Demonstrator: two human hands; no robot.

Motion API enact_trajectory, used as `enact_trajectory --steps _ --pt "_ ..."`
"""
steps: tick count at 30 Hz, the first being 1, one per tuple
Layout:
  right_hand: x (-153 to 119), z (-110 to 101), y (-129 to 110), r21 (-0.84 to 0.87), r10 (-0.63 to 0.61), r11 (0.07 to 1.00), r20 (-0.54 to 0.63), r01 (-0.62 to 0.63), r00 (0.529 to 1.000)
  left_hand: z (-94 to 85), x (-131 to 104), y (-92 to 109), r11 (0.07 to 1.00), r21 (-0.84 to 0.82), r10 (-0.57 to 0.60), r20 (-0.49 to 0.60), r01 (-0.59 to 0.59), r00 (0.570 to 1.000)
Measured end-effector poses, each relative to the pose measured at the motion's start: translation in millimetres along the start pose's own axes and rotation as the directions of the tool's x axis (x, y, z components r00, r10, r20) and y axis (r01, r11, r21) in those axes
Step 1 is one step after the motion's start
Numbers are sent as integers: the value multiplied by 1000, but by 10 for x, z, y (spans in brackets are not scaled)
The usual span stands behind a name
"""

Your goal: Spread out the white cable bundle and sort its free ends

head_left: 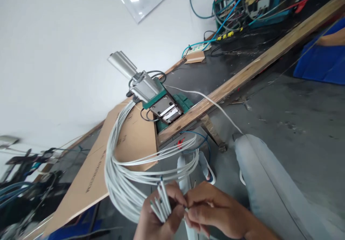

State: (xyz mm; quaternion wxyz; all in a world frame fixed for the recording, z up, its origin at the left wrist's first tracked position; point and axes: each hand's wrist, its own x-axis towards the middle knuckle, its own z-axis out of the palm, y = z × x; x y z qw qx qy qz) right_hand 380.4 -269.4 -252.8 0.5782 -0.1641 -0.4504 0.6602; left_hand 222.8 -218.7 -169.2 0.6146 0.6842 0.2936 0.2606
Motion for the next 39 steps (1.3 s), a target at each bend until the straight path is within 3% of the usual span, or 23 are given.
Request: enact_trajectory --steps 3,5,7,10,12,16,21,26,29,33,35,39 --pt "20 -4 49 41 -6 999 -2 6 1000 -22 34 -38 999 3 45 15 -45 999" --pt "1 0 31 -34 -25 999 -21 24 999 -13 60 -44 997 18 70 -5 -69 998" --pt "-34 17 -26 -212 -74 976 -70 57 995 13 89 -29 996 29 86 27 -87 996" --pt "-85 69 -138 -514 -144 856 -138 53 980 60 129 17 991 67 109 41 -112 993" --pt "-104 105 -197 -615 -158 788 -147 35 976 86 152 51 984 99 149 32 -151 988" --pt "-106 128 -254 -646 -140 763 -122 28 983 120 193 99 953 229 198 26 -199 980" --pt "-109 86 -288 -650 -65 760 -78 -2 995 114 188 107 930 331 143 73 -159 987" --pt "-136 46 -332 -711 -51 703 -63 -9 997 92 158 113 845 507 151 75 -169 986" --pt "-123 10 -292 -681 -85 732 -57 24 995 111 170 101 903 407 122 61 -136 991" --pt "-38 -19 -112 -493 -214 857 -77 149 974 141 202 28 994 67 83 28 -85 996" --pt "12 -12 -11 -379 -238 907 -97 185 966 139 206 -18 995 -61 74 24 -73 997" --pt "67 22 121 -239 -255 946 -127 220 959 126 186 -59 988 -136 72 2 -71 997"
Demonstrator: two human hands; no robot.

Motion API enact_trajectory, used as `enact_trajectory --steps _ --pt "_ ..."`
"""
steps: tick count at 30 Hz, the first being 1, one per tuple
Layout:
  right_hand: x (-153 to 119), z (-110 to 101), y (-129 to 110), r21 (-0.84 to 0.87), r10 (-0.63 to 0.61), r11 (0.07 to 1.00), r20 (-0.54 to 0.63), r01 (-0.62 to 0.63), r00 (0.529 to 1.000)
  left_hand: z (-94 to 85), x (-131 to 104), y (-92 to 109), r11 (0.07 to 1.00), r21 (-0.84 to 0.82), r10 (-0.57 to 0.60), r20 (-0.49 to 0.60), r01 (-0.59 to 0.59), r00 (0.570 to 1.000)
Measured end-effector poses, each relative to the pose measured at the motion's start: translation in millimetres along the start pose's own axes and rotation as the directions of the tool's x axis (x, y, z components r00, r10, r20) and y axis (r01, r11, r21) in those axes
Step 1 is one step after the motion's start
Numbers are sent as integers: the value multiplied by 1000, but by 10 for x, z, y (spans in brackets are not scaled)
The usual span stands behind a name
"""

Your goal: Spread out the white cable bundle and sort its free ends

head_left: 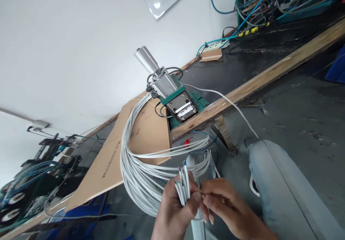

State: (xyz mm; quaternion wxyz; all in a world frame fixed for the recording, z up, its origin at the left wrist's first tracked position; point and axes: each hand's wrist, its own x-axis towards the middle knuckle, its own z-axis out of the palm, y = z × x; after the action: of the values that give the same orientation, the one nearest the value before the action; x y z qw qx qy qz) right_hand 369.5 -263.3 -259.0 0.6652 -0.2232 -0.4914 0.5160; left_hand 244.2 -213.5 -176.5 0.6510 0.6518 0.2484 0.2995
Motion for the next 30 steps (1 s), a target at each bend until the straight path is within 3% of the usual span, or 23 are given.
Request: enact_trajectory --steps 6,11,16,23,27,30 --pt "-15 30 76 153 54 987 8 -54 999 -24 -30 -62 999 -50 4 16 -3 1000" --pt "-9 35 97 187 59 980 17 -61 998 -76 -69 -176 993 -75 90 6 -89 996" --pt "10 47 97 192 56 980 -1 -55 998 -35 -91 -117 1000 0 7 -85 -7 996" --pt "-25 30 198 245 79 967 -35 -68 996 0 -71 -131 1000 17 -13 -66 14 998" --pt "-44 41 263 283 77 958 -73 -54 994 60 -117 -139 997 72 -23 -181 36 983" --pt "-17 51 226 291 60 956 -106 -27 993 89 -183 -169 970 240 110 -321 -31 941"
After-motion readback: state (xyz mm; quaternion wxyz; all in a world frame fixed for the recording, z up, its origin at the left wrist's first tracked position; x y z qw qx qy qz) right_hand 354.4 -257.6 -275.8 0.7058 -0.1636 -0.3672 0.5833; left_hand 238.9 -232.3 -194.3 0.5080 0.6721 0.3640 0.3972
